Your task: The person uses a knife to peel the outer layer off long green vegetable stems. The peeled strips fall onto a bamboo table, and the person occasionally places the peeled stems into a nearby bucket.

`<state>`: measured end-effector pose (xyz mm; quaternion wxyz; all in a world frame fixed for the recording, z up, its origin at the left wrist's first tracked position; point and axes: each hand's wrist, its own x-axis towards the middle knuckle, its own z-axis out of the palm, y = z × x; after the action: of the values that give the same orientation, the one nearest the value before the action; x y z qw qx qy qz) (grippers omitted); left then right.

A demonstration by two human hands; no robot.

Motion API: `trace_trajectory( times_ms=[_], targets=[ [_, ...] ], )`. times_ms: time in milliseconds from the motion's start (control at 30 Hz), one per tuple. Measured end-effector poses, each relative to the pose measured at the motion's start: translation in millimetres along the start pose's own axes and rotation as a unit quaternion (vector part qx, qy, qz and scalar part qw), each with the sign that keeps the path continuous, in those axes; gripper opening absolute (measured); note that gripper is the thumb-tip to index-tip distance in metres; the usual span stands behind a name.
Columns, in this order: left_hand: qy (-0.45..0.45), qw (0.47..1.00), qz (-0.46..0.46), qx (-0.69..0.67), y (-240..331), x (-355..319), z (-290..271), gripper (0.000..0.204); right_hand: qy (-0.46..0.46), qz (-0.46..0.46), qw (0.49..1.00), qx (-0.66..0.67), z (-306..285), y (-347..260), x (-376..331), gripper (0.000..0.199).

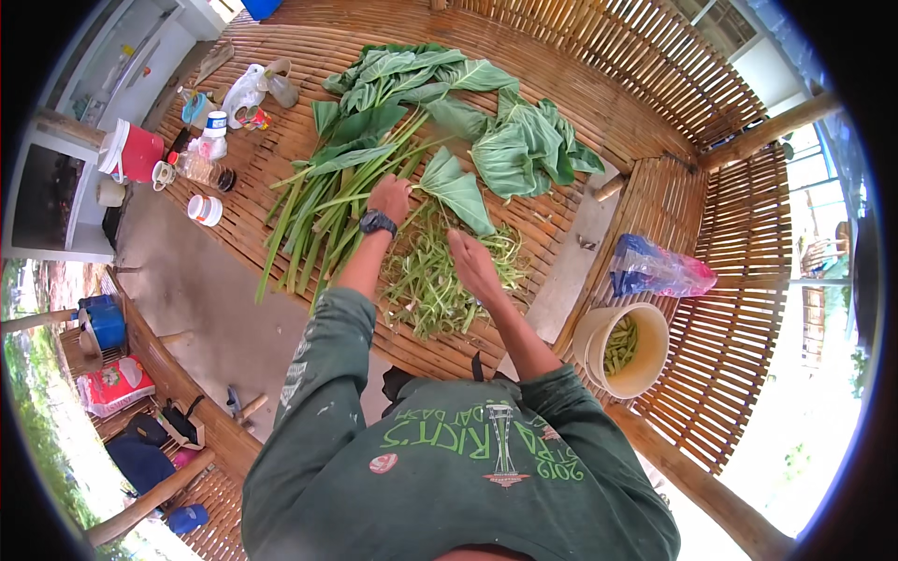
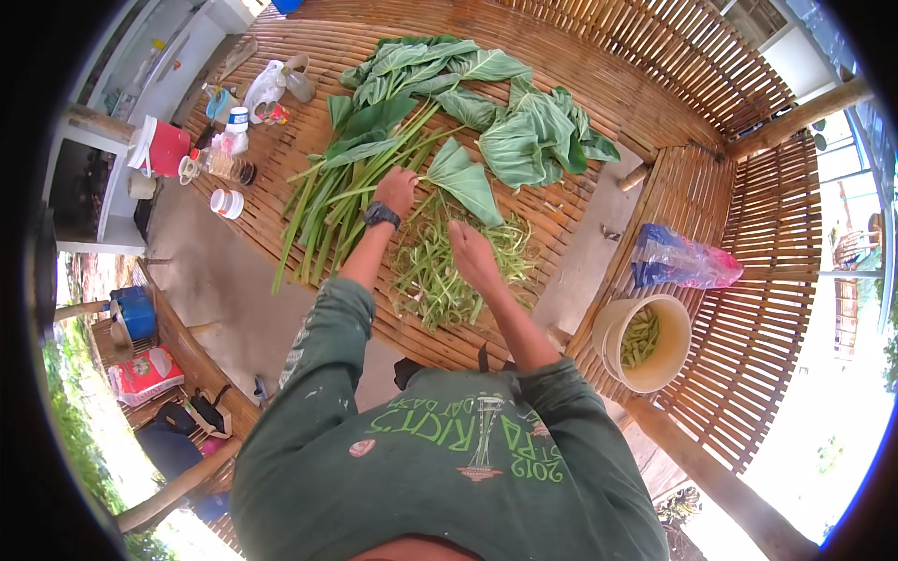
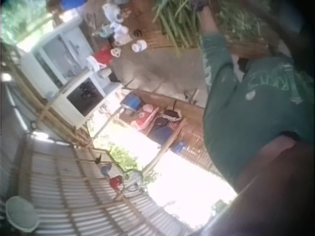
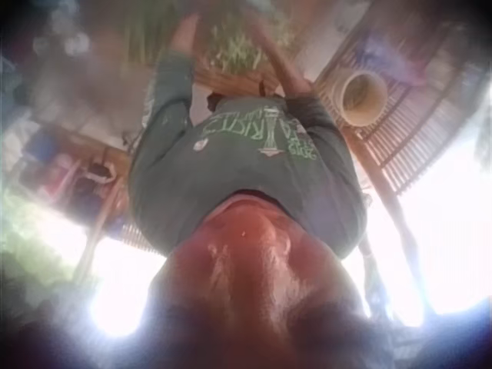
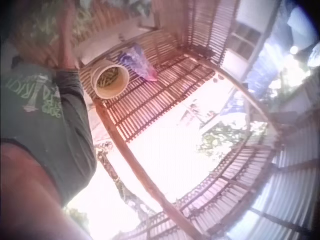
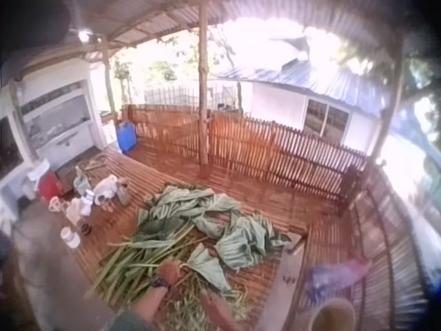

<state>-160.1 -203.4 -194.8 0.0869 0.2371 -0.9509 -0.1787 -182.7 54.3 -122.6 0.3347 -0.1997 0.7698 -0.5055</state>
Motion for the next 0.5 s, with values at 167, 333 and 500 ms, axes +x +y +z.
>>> trace_trajectory(
  times_ms=[167, 333, 500],
  targets=[
    [0.153, 0.977, 0.066, -0.131, 41, -7, -34, 0.015, 0.065, -0.077, 0.995, 0.007, -2, -12, 37, 0.050],
    [0.194, 0.964, 0.084, -0.160, 96, 6, -80, 0.016, 0.100, -0.134, 0.986, -0.024, -23, -65, 45, 0.039],
    [0.246, 0.950, 0.109, -0.161, 125, 22, -87, 0.014, 0.115, -0.140, 0.983, -0.022, -46, -76, 54, 0.038]
  ],
)
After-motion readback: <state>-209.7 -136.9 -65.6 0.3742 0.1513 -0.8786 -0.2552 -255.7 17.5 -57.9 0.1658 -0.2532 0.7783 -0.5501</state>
